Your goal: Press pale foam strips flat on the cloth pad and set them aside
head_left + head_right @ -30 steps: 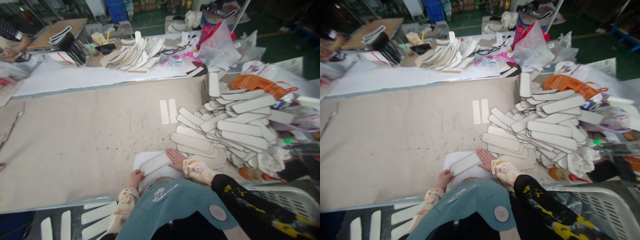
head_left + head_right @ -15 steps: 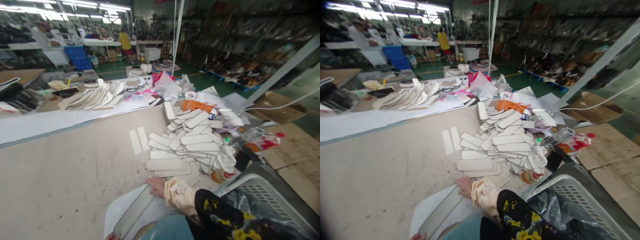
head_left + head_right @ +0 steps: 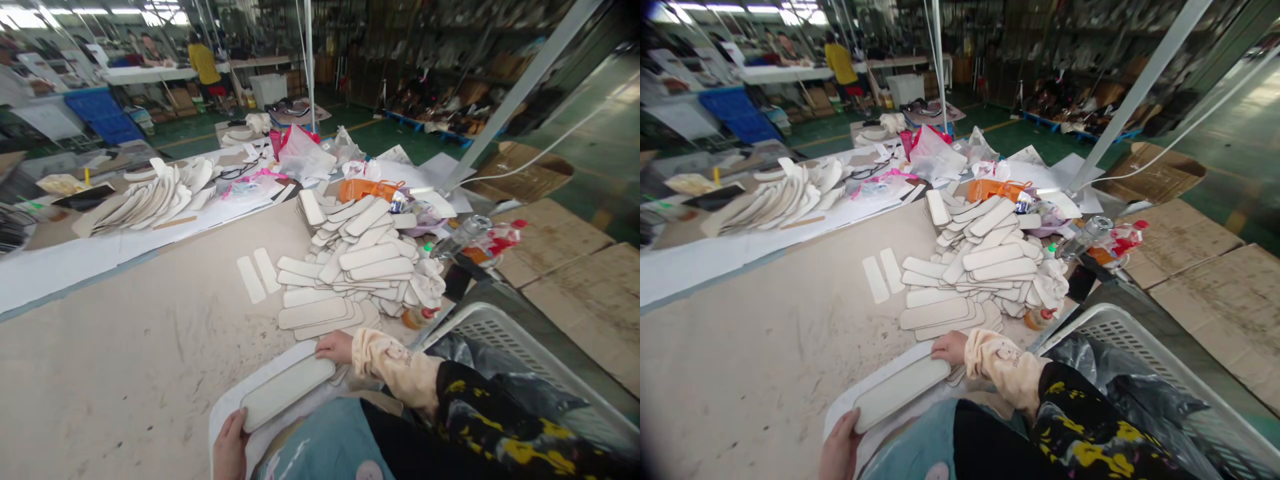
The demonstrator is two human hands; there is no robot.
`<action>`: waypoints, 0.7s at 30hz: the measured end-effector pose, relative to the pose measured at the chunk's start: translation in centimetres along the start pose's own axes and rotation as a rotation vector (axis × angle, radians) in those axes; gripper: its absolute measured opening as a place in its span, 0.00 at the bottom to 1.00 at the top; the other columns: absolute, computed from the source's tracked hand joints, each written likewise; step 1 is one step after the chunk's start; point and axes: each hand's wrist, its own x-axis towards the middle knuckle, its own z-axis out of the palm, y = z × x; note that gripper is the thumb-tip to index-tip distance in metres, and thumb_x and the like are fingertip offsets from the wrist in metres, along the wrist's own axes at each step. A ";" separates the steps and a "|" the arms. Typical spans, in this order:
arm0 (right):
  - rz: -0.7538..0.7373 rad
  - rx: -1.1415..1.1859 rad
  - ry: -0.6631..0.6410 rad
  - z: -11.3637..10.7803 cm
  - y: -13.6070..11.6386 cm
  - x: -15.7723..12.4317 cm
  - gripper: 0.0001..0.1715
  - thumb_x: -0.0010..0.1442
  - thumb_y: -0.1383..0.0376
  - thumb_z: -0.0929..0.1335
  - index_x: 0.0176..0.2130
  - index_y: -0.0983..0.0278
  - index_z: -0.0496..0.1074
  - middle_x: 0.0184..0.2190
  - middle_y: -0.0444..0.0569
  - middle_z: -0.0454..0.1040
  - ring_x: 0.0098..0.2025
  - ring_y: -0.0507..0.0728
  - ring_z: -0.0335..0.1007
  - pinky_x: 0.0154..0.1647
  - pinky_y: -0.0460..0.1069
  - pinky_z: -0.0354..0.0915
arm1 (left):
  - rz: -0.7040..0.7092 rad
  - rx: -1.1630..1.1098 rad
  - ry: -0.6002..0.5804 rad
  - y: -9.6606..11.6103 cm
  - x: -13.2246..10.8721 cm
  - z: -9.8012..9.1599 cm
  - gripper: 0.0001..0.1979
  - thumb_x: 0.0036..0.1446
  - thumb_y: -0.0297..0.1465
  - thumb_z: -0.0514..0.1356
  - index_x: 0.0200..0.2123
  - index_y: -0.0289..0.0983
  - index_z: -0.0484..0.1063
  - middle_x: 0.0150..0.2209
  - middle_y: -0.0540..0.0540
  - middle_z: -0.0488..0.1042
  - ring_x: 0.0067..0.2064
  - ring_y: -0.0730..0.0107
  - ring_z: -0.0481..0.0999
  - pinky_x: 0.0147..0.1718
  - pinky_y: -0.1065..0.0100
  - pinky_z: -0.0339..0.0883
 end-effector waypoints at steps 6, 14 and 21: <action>0.143 0.254 0.340 -6.3 0.9 -2.9 0.16 0.57 0.54 0.64 0.34 0.62 0.74 0.27 0.43 0.74 0.28 0.51 0.68 0.32 0.45 0.63 | -0.027 -0.269 -0.274 4.7 -1.7 4.0 0.23 0.47 0.42 0.61 0.46 0.40 0.68 0.48 0.43 0.71 0.43 0.61 0.74 0.39 0.61 0.71; 0.690 0.244 0.908 -14.1 6.7 -3.3 0.27 0.60 0.57 0.60 0.52 0.71 0.61 0.36 0.55 0.73 0.30 0.54 0.68 0.33 0.49 0.67 | -0.130 -0.268 -0.165 3.8 -1.2 3.1 0.18 0.49 0.36 0.61 0.43 0.36 0.69 0.43 0.41 0.74 0.42 0.67 0.75 0.40 0.68 0.69; 0.296 -0.433 0.322 -6.8 7.2 -0.2 0.36 0.50 0.62 0.68 0.57 0.65 0.59 0.54 0.58 0.61 0.56 0.63 0.55 0.55 0.57 0.55 | -0.296 -0.315 0.013 0.3 -2.1 0.3 0.09 0.52 0.30 0.58 0.39 0.36 0.70 0.40 0.42 0.75 0.38 0.70 0.77 0.40 0.68 0.70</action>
